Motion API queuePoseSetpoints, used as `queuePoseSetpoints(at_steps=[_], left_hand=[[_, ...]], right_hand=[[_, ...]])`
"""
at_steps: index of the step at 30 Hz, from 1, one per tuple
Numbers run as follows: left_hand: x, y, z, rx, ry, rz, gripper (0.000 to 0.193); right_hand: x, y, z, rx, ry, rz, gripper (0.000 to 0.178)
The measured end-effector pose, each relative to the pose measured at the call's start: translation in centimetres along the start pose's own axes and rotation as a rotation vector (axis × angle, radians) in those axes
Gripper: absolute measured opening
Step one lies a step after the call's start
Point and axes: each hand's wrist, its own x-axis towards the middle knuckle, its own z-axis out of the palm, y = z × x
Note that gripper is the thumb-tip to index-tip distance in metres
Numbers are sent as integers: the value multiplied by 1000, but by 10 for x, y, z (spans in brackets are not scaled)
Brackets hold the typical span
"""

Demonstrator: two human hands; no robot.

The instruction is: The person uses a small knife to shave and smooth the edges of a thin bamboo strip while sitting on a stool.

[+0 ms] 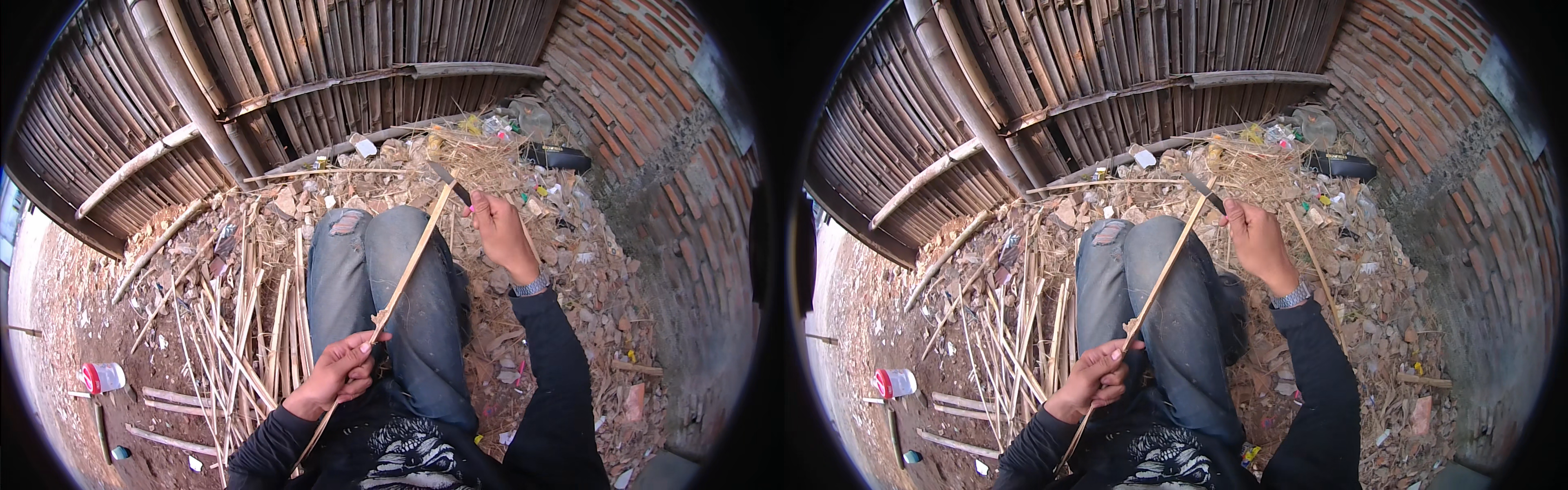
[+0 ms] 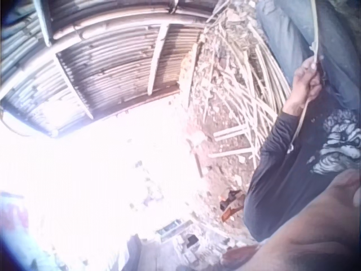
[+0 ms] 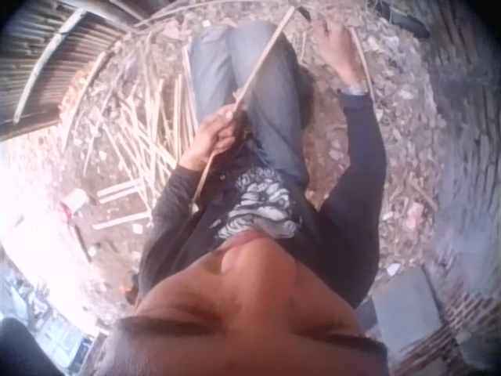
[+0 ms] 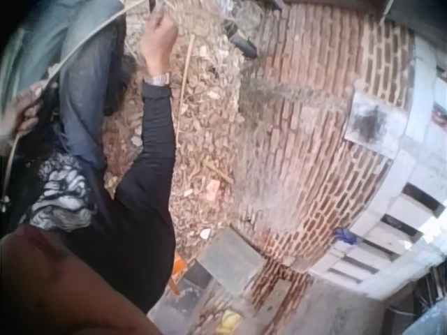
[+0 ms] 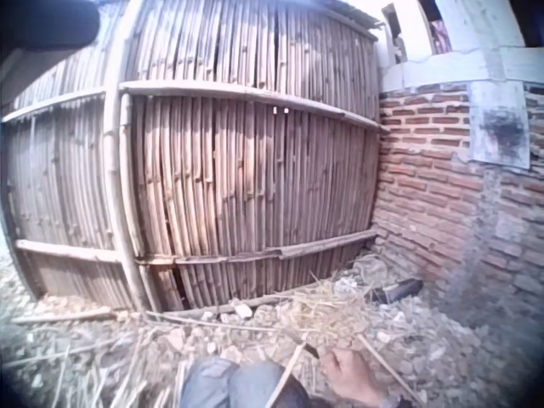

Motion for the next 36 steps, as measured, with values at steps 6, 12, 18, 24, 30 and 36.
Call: queuePoseSetpoints(at_steps=[6,12,18,24,30,36], left_hand=[[11,-3,5,220,29,78,41],[17,-1,6,254,72,119,46],[18,6,7,258,44,110,46],[31,10,8,264,49,121,45],[36,14,14,216,24,110,43],[38,15,12,131,57,103,39]], right_hand=[[14,2,-6,-116,145,-133,47],[-30,-27,38,-17,-111,-269,41],[-3,-14,16,-183,86,-181,44],[-72,-40,47,-184,-196,-320,42],[-31,-28,19,-179,102,-135,38],[-61,-36,42,-168,-81,-264,41]])
